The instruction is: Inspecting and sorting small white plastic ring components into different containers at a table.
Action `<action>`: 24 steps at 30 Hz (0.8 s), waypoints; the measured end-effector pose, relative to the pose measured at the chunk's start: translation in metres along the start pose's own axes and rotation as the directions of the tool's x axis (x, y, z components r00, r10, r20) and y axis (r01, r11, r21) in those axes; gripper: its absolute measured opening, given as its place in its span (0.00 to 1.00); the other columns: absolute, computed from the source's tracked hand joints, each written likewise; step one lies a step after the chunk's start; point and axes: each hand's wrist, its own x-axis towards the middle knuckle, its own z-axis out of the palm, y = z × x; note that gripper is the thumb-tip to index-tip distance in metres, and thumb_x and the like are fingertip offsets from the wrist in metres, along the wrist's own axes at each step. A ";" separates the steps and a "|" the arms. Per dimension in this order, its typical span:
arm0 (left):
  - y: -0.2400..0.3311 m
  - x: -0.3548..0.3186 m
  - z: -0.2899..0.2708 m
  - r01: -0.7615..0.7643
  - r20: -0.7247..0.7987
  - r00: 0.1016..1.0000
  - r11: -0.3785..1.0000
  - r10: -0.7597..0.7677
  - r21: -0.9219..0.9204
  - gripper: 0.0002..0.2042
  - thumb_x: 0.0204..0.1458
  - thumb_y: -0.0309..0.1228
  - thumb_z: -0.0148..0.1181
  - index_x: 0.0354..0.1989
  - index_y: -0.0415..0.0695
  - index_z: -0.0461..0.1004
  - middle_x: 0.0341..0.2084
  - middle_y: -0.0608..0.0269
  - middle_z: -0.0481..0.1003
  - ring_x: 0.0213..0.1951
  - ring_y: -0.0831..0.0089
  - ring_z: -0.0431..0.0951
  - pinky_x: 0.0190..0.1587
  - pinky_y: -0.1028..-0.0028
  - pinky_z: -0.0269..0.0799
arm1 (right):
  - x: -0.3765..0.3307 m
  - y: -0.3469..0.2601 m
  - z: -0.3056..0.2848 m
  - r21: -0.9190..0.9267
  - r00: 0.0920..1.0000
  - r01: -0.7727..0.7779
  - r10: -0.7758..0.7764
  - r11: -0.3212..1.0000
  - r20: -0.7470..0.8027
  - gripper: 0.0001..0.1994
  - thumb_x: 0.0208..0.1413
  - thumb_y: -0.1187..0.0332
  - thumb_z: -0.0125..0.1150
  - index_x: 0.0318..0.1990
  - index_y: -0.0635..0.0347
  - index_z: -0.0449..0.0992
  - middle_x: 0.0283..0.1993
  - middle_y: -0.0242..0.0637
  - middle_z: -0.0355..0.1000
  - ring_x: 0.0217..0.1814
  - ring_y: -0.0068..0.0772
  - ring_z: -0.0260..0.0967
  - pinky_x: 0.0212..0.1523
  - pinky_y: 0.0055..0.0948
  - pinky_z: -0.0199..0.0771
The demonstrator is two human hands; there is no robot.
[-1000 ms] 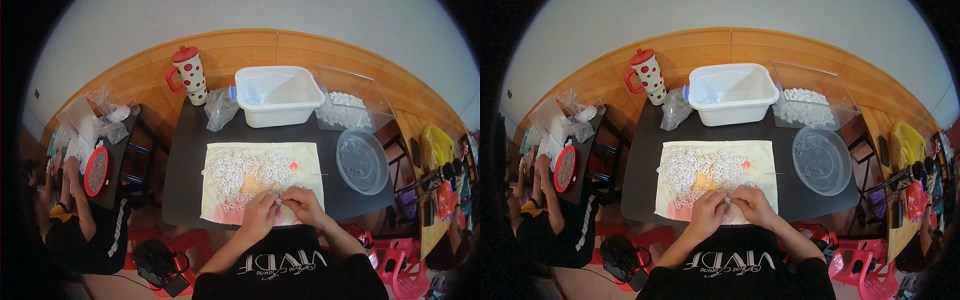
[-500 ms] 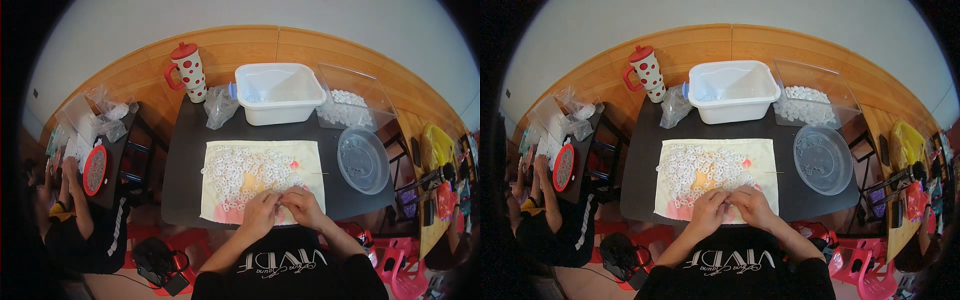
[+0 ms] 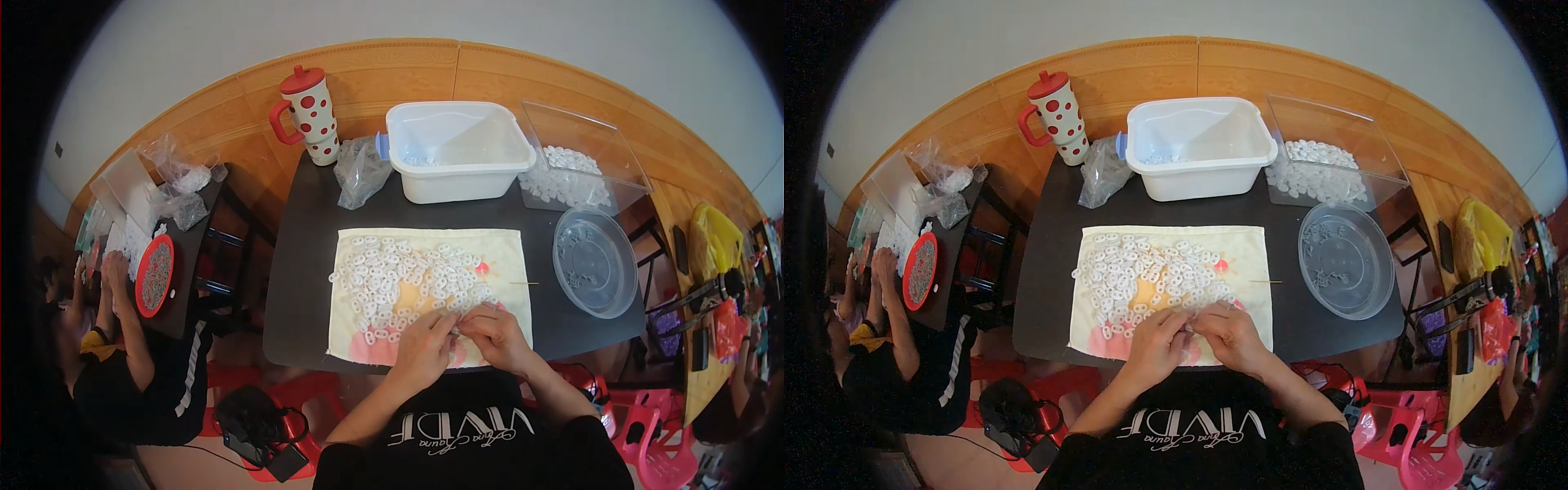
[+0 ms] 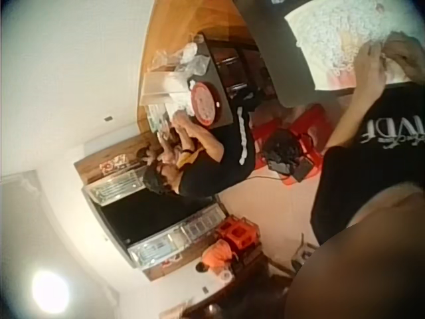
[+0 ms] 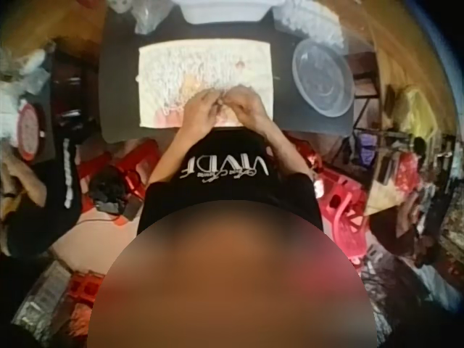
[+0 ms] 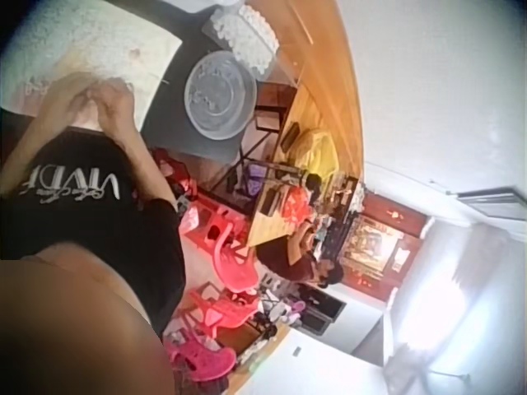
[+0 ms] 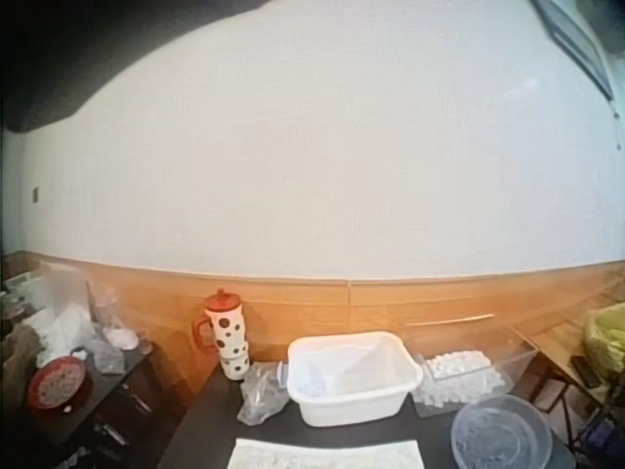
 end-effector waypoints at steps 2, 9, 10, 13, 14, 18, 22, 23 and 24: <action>0.000 0.001 -0.001 -0.020 -0.011 1.000 1.000 0.020 0.010 0.17 0.44 0.15 0.57 0.45 0.37 0.75 0.30 0.52 0.75 0.32 0.56 0.78 0.34 0.63 0.74 | 0.000 0.000 0.001 0.005 1.000 -0.003 0.003 1.000 -0.002 0.10 0.44 0.84 0.61 0.35 0.64 0.78 0.36 0.41 0.75 0.38 0.45 0.73 0.38 0.36 0.72; 0.002 0.000 -0.001 0.023 -0.013 1.000 0.998 -0.024 -0.062 0.16 0.43 0.16 0.59 0.44 0.37 0.75 0.30 0.52 0.75 0.31 0.57 0.78 0.34 0.65 0.74 | -0.009 0.004 0.001 0.232 0.976 -0.181 0.203 0.956 -0.075 0.06 0.51 0.84 0.63 0.36 0.66 0.78 0.35 0.38 0.75 0.37 0.31 0.72 0.38 0.25 0.71; 0.003 0.000 -0.001 0.042 -0.014 0.999 0.996 -0.043 -0.085 0.17 0.43 0.16 0.59 0.44 0.37 0.75 0.31 0.52 0.75 0.31 0.57 0.78 0.33 0.66 0.74 | -0.010 0.004 0.000 0.403 0.945 -0.282 0.326 0.871 -0.043 0.06 0.52 0.84 0.63 0.37 0.67 0.79 0.36 0.35 0.75 0.38 0.23 0.72 0.39 0.21 0.70; 0.006 0.001 -0.003 0.057 -0.004 0.998 0.995 -0.058 -0.076 0.16 0.44 0.17 0.60 0.45 0.37 0.75 0.32 0.52 0.75 0.31 0.57 0.78 0.34 0.66 0.74 | -0.006 0.002 -0.004 0.542 0.918 -0.297 0.392 0.786 -0.065 0.07 0.54 0.84 0.62 0.39 0.68 0.79 0.35 0.31 0.74 0.37 0.17 0.68 0.38 0.18 0.68; 0.006 0.001 -0.003 0.058 0.006 0.998 0.997 -0.057 -0.048 0.16 0.44 0.17 0.61 0.44 0.37 0.75 0.33 0.52 0.74 0.31 0.57 0.78 0.34 0.66 0.74 | -0.005 0.001 -0.006 0.542 0.917 -0.296 0.392 0.786 -0.068 0.07 0.54 0.84 0.62 0.39 0.68 0.79 0.35 0.31 0.74 0.37 0.17 0.68 0.38 0.18 0.68; 0.008 0.000 -0.001 0.028 -0.009 1.000 0.999 -0.028 0.035 0.15 0.45 0.19 0.63 0.44 0.38 0.76 0.33 0.53 0.73 0.31 0.57 0.78 0.33 0.64 0.73 | -0.007 0.002 -0.017 0.461 0.902 -0.328 0.418 0.825 -0.107 0.06 0.54 0.84 0.61 0.38 0.67 0.79 0.34 0.31 0.74 0.36 0.16 0.68 0.35 0.18 0.68; 0.008 -0.002 -0.003 0.022 -0.003 1.000 0.997 -0.022 0.070 0.12 0.46 0.21 0.64 0.41 0.38 0.77 0.32 0.53 0.72 0.31 0.55 0.77 0.33 0.63 0.72 | -0.010 0.000 -0.033 0.082 0.950 -0.290 0.297 0.953 -0.095 0.05 0.50 0.82 0.64 0.34 0.64 0.80 0.31 0.36 0.74 0.32 0.25 0.72 0.32 0.24 0.70; 0.009 -0.002 -0.003 0.022 -0.009 1.000 0.997 -0.021 0.073 0.11 0.46 0.21 0.64 0.40 0.38 0.77 0.32 0.53 0.72 0.31 0.55 0.77 0.33 0.63 0.72 | -0.009 -0.002 -0.035 0.082 0.949 -0.292 0.299 0.953 -0.097 0.05 0.50 0.82 0.64 0.34 0.64 0.80 0.31 0.36 0.74 0.32 0.25 0.72 0.32 0.24 0.70; 0.009 -0.003 -0.003 0.021 -0.008 1.000 0.997 -0.021 0.073 0.11 0.46 0.21 0.64 0.40 0.38 0.77 0.32 0.53 0.72 0.31 0.55 0.77 0.33 0.63 0.72 | -0.008 -0.003 -0.035 -0.162 0.978 -0.187 0.170 0.969 -0.118 0.06 0.46 0.81 0.65 0.32 0.62 0.79 0.31 0.37 0.73 0.32 0.32 0.72 0.32 0.28 0.71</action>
